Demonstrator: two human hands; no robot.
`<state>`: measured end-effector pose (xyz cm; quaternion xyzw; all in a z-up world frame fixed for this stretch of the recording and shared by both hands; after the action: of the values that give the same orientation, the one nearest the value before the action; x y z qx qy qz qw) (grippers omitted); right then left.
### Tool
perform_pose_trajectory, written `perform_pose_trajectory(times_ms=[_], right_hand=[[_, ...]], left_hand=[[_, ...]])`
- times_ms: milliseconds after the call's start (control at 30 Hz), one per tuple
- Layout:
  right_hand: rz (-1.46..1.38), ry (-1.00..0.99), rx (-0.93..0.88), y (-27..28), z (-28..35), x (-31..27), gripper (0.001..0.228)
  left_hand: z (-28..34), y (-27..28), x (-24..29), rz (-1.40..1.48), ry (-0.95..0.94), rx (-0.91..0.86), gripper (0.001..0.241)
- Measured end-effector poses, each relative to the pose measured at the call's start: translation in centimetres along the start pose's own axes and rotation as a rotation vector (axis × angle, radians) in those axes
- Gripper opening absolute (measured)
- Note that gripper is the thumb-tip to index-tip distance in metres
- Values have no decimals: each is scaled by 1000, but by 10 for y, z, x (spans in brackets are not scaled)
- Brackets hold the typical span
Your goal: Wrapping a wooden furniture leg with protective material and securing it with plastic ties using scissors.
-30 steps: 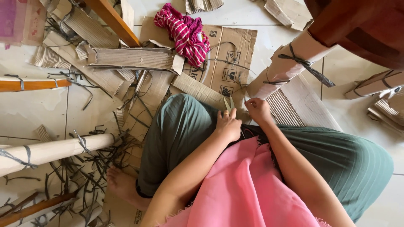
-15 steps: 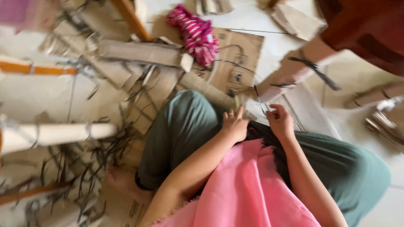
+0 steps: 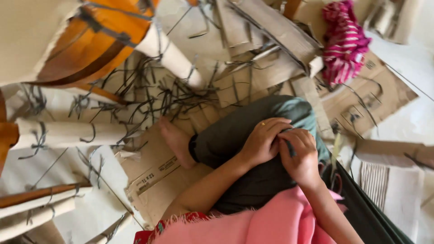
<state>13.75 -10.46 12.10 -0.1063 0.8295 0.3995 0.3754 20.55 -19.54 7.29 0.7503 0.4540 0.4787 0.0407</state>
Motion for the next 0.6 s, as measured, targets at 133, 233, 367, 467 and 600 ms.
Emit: perform_pose_trajectory(times_ms=[133, 233, 367, 467, 600], right_hand=[[42, 74, -100, -50, -31, -17, 13], [111, 83, -150, -79, -39, -12, 13], [213, 15, -210, -95, -45, -3, 10], [205, -13, -230, -99, -48, 3, 11], [207, -18, -220, -100, -50, 0, 12]], left_hand=[[14, 55, -29, 4, 109, 153, 35], [11, 84, -54, -66, 321, 190, 32], [7, 83, -124, -149, 701, 74, 51], [11, 68, -190, -217, 880, 15, 73], [34, 21, -279, -289, 1040, -152, 39]])
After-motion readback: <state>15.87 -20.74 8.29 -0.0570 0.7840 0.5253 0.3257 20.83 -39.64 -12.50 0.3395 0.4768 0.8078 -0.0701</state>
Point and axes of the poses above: each hand's wrist, its own z-axis away from the middle knuckle, its own y-axis out of the back of the hand, x = y × z, the point moved 8 cm from there along -z, towards the middle knuckle, and after that the axes turned 8 degrees about -y, right-handed, at the moved point
